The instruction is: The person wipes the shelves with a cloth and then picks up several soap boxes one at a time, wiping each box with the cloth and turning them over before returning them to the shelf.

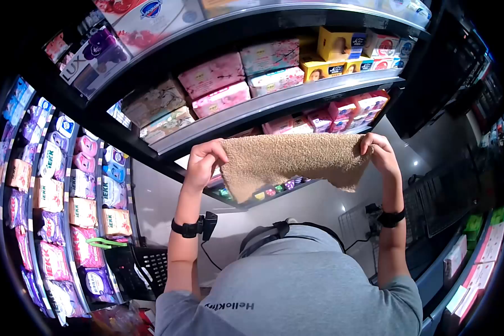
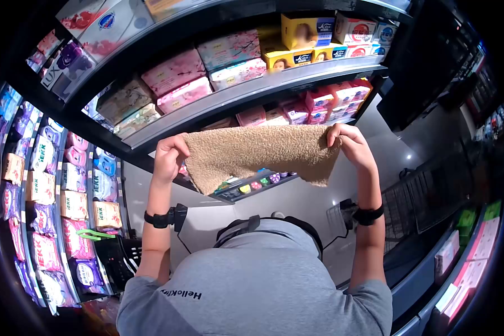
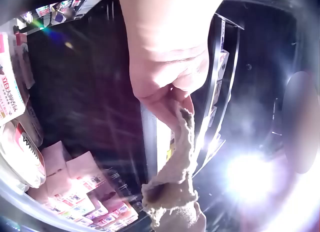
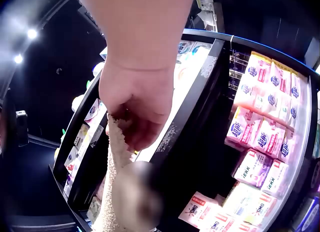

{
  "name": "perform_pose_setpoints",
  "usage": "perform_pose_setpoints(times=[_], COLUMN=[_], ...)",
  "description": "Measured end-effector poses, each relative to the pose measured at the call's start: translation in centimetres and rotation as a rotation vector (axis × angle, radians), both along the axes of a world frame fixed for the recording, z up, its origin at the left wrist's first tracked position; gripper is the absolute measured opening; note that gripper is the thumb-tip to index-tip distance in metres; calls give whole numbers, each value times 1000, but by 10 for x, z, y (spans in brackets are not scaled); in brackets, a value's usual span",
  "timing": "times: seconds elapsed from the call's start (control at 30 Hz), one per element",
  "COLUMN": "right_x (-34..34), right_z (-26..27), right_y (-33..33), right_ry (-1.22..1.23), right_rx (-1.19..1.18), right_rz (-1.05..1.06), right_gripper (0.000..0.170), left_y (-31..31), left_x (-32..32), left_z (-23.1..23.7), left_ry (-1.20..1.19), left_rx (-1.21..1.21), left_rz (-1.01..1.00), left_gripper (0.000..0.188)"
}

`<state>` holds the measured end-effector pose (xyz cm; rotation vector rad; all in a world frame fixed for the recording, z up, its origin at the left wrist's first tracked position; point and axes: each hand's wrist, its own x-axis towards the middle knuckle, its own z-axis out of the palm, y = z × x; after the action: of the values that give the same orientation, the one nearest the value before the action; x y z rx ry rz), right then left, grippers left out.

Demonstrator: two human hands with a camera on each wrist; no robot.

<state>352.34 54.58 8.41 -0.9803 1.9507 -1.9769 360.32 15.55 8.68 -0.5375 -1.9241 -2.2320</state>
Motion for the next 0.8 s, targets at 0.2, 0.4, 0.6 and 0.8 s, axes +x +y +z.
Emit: perform_pose_setpoints(times=[0.2, 0.4, 0.6, 0.8], right_x=[3, 6, 10, 5], right_z=[-1, -8, 32, -8], right_y=[-14, -49, -95, -97], right_ry=[18, 200, 257, 29], right_rx=[-72, 377, 72, 143], right_rz=[-97, -193, -387, -206], right_gripper=[38, 8, 46, 32], left_y=[1, 17, 29, 28], left_x=[11, 17, 45, 55], left_z=[5, -5, 45, 24], left_ry=[110, -21, 243, 89], left_rx=[-27, -333, -607, -427], left_rz=[47, 364, 454, 606], left_gripper=[21, 15, 28, 43])
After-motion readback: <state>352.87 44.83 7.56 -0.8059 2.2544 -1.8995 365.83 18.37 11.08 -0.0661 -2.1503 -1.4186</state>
